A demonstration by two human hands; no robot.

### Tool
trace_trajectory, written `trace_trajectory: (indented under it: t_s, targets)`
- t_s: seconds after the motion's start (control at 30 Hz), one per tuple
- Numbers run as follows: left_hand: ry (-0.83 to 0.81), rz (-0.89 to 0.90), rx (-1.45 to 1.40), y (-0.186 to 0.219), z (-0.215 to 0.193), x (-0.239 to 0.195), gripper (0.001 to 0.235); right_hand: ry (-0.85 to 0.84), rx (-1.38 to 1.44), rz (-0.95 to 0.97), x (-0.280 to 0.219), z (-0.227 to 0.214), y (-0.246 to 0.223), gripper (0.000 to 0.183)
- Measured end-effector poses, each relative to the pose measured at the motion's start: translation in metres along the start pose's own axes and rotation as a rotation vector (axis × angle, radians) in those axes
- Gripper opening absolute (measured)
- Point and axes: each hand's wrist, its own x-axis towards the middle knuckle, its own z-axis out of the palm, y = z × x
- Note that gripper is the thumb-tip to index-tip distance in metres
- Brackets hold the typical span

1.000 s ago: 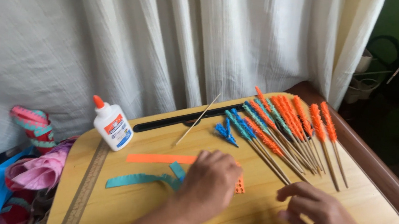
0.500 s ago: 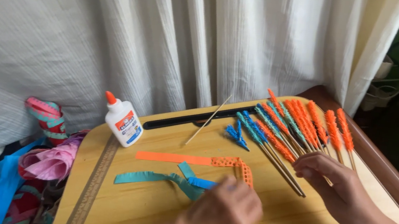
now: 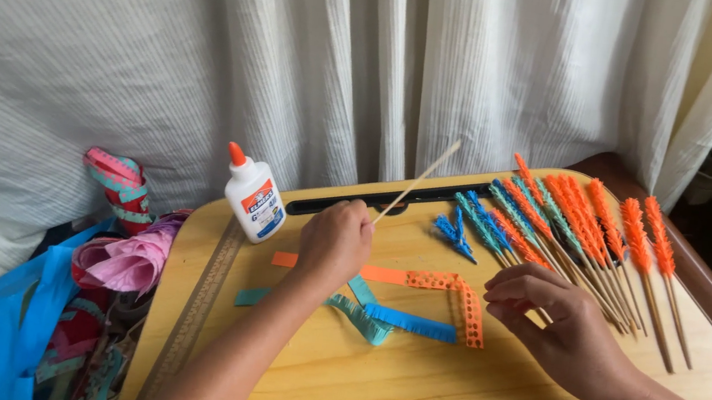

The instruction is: Preparing and sorting fringed paper strips and wooden sticks for a handcraft project.

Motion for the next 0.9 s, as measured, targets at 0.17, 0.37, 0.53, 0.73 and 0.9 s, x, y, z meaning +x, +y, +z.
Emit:
trace_trajectory:
  t_s: [0.17, 0.37, 0.53, 0.73, 0.9]
  targets:
    - [0.050, -0.044, -0.749, 0.005, -0.056, -0.026, 0.014, -0.022, 0.058, 0.171, 0.006, 0.009, -0.003, 0.031]
    - [0.031, -0.087, -1.037, -0.003, -0.084, -0.061, 0.017, -0.215, -0.014, -0.032, 0.023, 0.048, -0.016, 0.040]
    - [0.026, -0.207, -1.096, -0.013, -0.089, -0.081, 0.011, -0.447, -0.148, -0.165, 0.035, 0.087, -0.018, 0.036]
    - [0.113, -0.098, -1.206, -0.026, -0.094, -0.090, 0.014, -0.311, 0.243, 0.127, 0.063, 0.069, -0.045, 0.007]
    - [0.141, -0.101, -1.223, -0.029, -0.096, -0.089, 0.016, -0.207, 0.561, 0.295, 0.069, 0.070, -0.030, 0.021]
